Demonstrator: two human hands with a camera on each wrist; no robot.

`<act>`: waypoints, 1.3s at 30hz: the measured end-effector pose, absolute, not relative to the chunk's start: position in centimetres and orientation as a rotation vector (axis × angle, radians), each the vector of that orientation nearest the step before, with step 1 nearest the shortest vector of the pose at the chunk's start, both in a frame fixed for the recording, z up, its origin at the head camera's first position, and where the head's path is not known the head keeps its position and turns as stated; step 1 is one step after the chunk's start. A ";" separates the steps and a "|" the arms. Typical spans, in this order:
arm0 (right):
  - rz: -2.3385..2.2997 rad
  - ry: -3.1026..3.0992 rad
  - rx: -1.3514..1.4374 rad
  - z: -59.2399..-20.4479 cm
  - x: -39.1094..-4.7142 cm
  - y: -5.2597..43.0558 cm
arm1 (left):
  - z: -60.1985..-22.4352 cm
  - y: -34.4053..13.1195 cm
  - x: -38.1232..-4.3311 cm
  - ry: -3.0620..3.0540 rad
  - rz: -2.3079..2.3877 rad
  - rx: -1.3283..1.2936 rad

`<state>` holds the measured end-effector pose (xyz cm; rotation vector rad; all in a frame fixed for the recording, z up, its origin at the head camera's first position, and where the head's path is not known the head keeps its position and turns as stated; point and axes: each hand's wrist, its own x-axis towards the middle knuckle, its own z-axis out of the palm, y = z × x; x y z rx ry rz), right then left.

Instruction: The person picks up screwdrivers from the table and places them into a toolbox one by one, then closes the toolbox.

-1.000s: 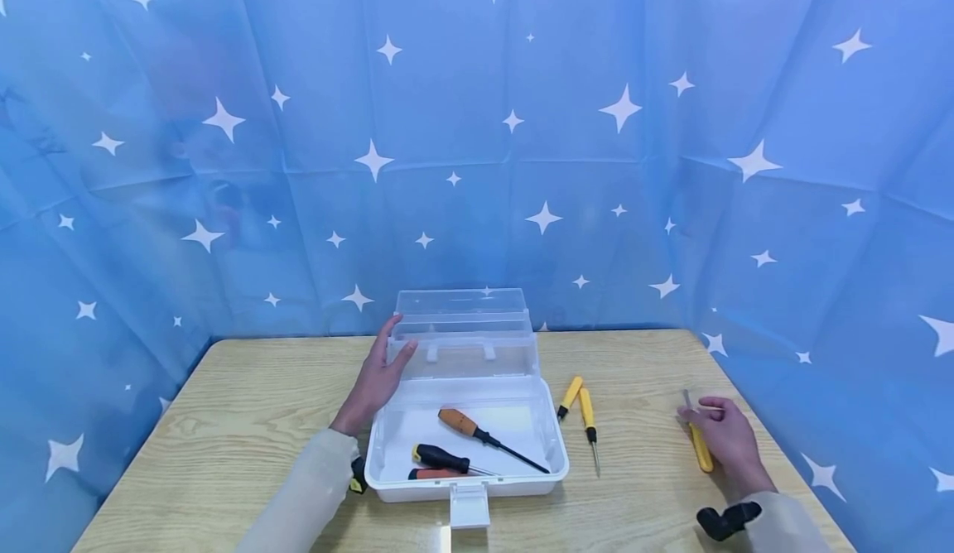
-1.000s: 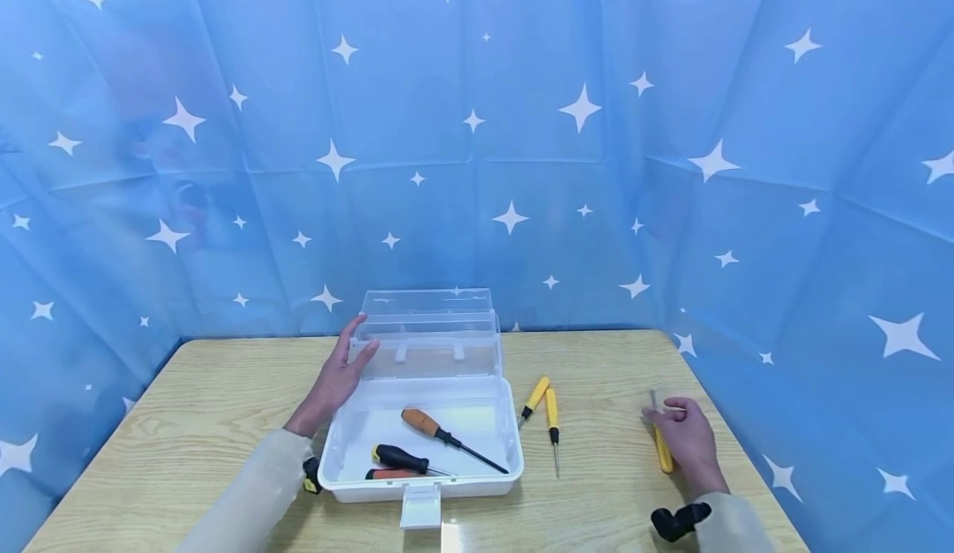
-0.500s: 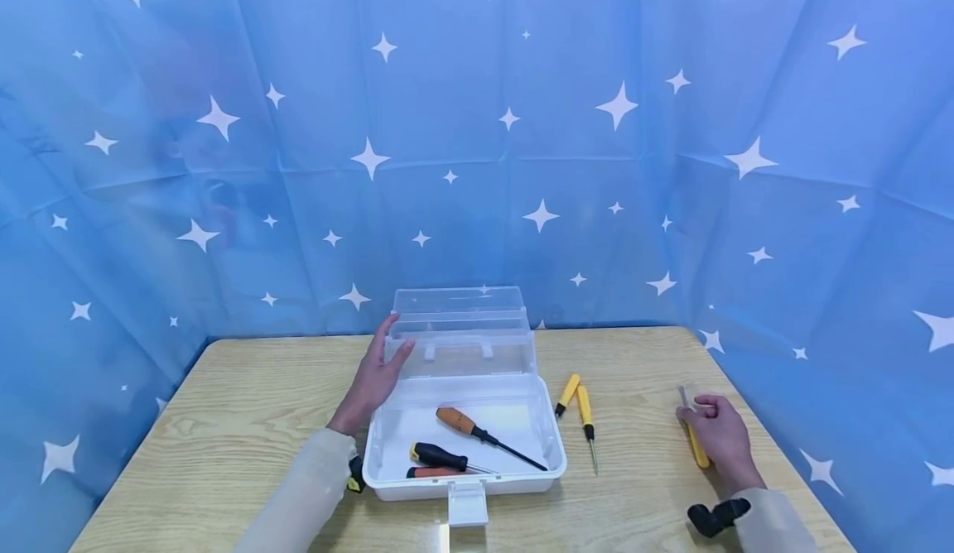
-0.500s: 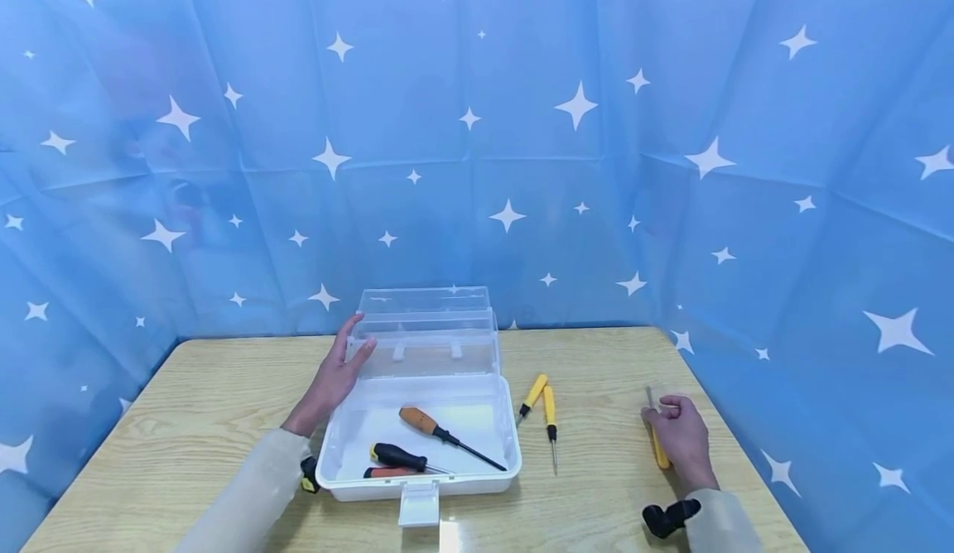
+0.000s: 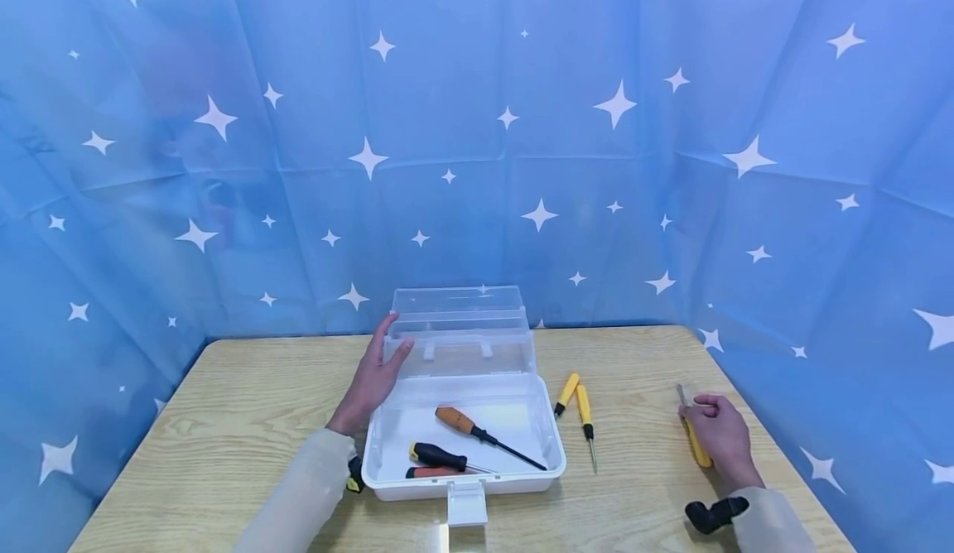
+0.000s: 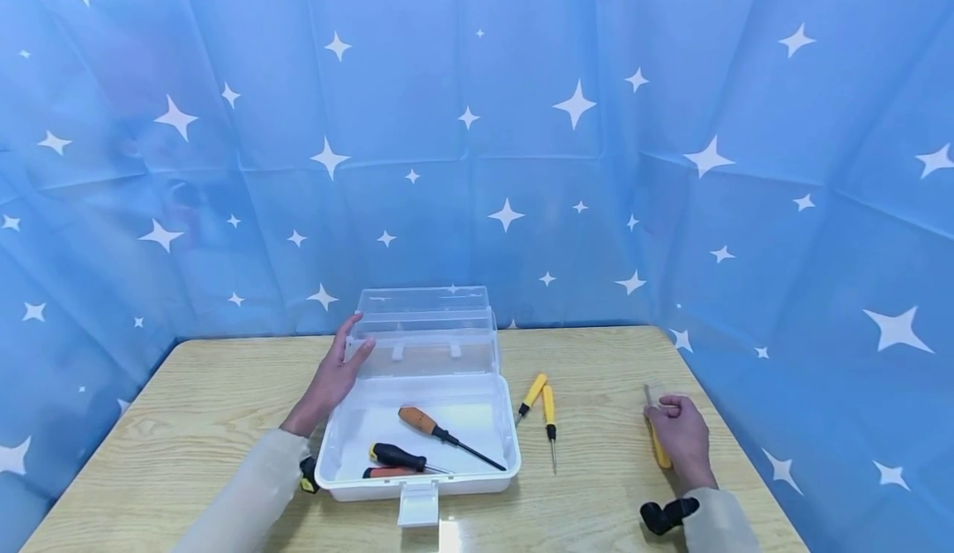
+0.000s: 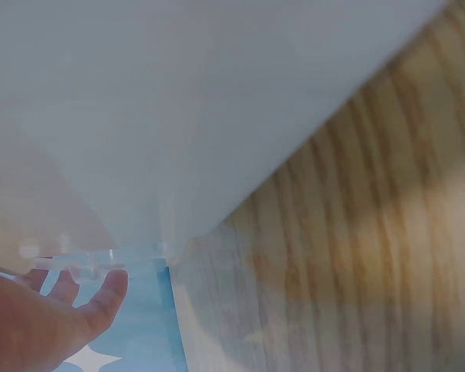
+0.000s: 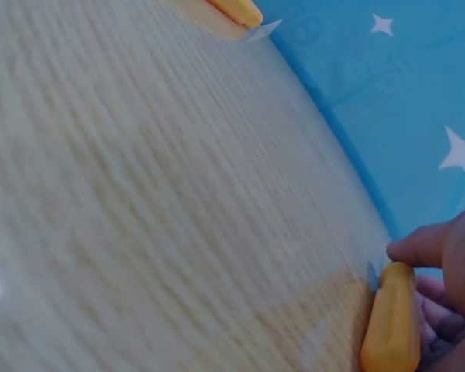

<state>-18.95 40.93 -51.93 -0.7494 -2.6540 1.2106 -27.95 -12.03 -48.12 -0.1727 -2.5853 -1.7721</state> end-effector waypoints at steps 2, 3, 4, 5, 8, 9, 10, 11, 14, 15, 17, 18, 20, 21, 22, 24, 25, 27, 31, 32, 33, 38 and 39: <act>1.228 -2.647 -0.748 -51.8 -18.8 40.9 | -48.1 -12.0 -27.9 -2.592 -1.776 -0.156; 1.235 -2.648 -0.755 -51.8 -18.8 40.9 | -48.1 -12.0 -27.8 -2.593 -1.776 -0.154; 1.243 -2.647 -0.758 -51.8 -18.8 41.0 | -48.1 -12.0 -27.8 -2.594 -1.773 -0.153; 1.253 -2.643 -0.757 -51.7 -18.8 41.0 | -48.1 -11.9 -27.8 -2.594 -1.769 -0.154; 1.268 -2.646 -0.769 -51.7 -18.9 41.0 | -48.2 -11.9 -27.9 -2.590 -1.762 -0.156; 1.278 -2.647 -0.768 -51.7 -19.0 41.1 | -48.2 -11.9 -27.9 -2.584 -1.764 -0.157; 1.289 -2.647 -0.764 -51.6 -19.0 41.1 | -48.3 -11.9 -27.9 -2.580 -1.760 -0.163; 1.296 -2.653 -0.769 -51.5 -19.1 41.1 | -48.3 -11.9 -27.9 -2.579 -1.763 -0.162; 1.313 -2.674 -0.766 -51.2 -19.2 41.1 | -48.4 -11.9 -27.9 -2.582 -1.767 -0.158; 1.317 -2.676 -0.762 -51.1 -19.2 41.1 | -48.4 -11.9 -28.0 -2.585 -1.768 -0.156; 1.300 -2.693 -0.767 -50.9 -19.3 41.1 | -48.4 -11.9 -28.0 -2.590 -1.772 -0.150; 1.300 -2.696 -0.761 -50.8 -19.3 41.1 | -48.5 -11.9 -28.0 -2.590 -1.773 -0.151; 1.290 -2.698 -0.762 -50.7 -19.4 41.1 | -48.4 -12.0 -28.0 -2.587 -1.777 -0.150; 1.293 -2.696 -0.765 -50.7 -19.4 41.2 | -48.5 -12.0 -28.1 -2.589 -1.774 -0.151; 1.290 -2.699 -0.765 -50.7 -19.4 41.2 | -48.4 -12.0 -28.1 -2.588 -1.774 -0.150; 1.298 -2.703 -0.753 -50.6 -19.4 41.3 | -48.4 -12.0 -28.0 -2.591 -1.771 -0.148; 1.298 -2.707 -0.752 -50.6 -19.4 41.3 | -48.3 -12.0 -28.0 -2.590 -1.771 -0.147; 1.307 -2.717 -0.750 -50.4 -19.4 41.4 | -48.3 -11.9 -28.0 -2.595 -1.764 -0.149; 1.355 -2.726 -0.750 -49.9 -19.6 41.4 | -48.2 -11.9 -27.9 -2.595 -1.764 -0.148; 1.367 -2.726 -0.750 -49.8 -19.6 41.4 | -48.2 -11.9 -27.9 -2.596 -1.763 -0.147; 1.376 -2.726 -0.749 -49.7 -19.7 41.4 | -48.2 -11.9 -27.9 -2.594 -1.766 -0.145; 1.408 -2.716 -0.734 -49.4 -19.9 41.1 | -48.2 -11.9 -27.9 -2.595 -1.764 -0.148; 1.409 -2.714 -0.733 -49.3 -19.9 41.0 | -48.2 -12.0 -27.9 -2.595 -1.761 -0.149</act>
